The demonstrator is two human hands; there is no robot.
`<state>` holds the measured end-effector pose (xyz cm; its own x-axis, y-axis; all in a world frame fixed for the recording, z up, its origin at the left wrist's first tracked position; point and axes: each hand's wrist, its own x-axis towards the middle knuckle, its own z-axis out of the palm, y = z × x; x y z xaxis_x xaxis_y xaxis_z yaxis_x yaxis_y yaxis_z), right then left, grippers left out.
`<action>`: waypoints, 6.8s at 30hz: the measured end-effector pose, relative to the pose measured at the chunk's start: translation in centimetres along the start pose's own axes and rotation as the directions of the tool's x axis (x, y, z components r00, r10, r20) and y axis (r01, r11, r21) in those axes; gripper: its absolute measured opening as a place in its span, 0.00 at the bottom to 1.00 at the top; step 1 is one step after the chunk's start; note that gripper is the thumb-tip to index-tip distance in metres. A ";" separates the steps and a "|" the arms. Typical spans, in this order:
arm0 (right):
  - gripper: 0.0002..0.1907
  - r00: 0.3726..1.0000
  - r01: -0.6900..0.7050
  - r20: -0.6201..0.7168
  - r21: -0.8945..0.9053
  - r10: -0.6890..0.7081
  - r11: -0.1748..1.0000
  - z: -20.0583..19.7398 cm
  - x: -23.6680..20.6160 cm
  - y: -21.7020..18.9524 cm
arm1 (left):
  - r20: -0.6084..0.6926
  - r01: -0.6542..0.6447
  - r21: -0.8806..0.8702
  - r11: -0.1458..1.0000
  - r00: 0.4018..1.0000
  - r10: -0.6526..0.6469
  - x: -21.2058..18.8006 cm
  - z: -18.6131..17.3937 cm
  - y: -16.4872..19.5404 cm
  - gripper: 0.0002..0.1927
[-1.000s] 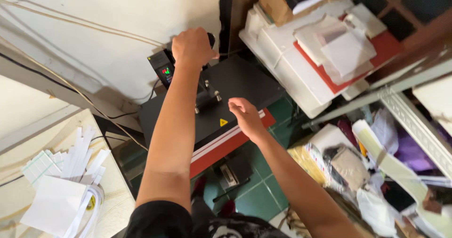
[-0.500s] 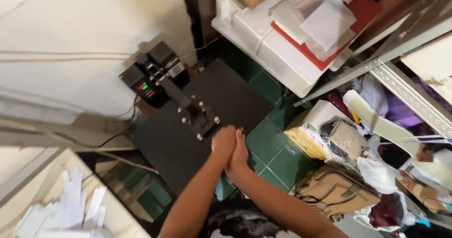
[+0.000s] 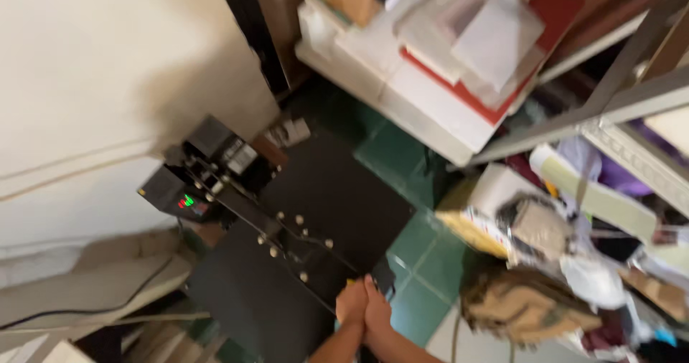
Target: The person arranges white elastic strap strips in rows on a red board, places the board into a heat press, and lowers the press. After waiting, they lift the press, peel the pressed straps off the board, gather them with other straps on the table, and position another strap under the press.
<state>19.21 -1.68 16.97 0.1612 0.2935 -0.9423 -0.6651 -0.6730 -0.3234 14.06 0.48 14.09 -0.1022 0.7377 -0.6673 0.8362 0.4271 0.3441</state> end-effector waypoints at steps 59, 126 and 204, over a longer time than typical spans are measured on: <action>0.24 0.781 0.516 0.583 -0.805 0.225 0.295 -17.6 -15.4 15.4 | -0.391 -0.056 -0.905 0.421 0.499 -0.773 -44.2 9.0 -42.8 0.16; 0.17 0.900 0.415 0.399 -0.671 -0.173 0.614 -38.4 -17.1 23.8 | -0.034 0.223 -0.273 0.936 0.970 -0.241 -49.2 19.0 -48.8 0.23; 0.21 0.676 0.618 0.677 -0.736 0.293 0.276 -12.8 -17.7 24.3 | -0.574 -0.016 -0.464 0.886 0.768 -0.286 -34.9 1.9 -47.2 0.14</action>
<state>9.53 -31.96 24.63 -0.5791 0.4606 -0.6727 0.4530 -0.5042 -0.7352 -20.82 -46.43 19.91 -0.6267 0.7440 -0.2319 0.4925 0.6087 0.6220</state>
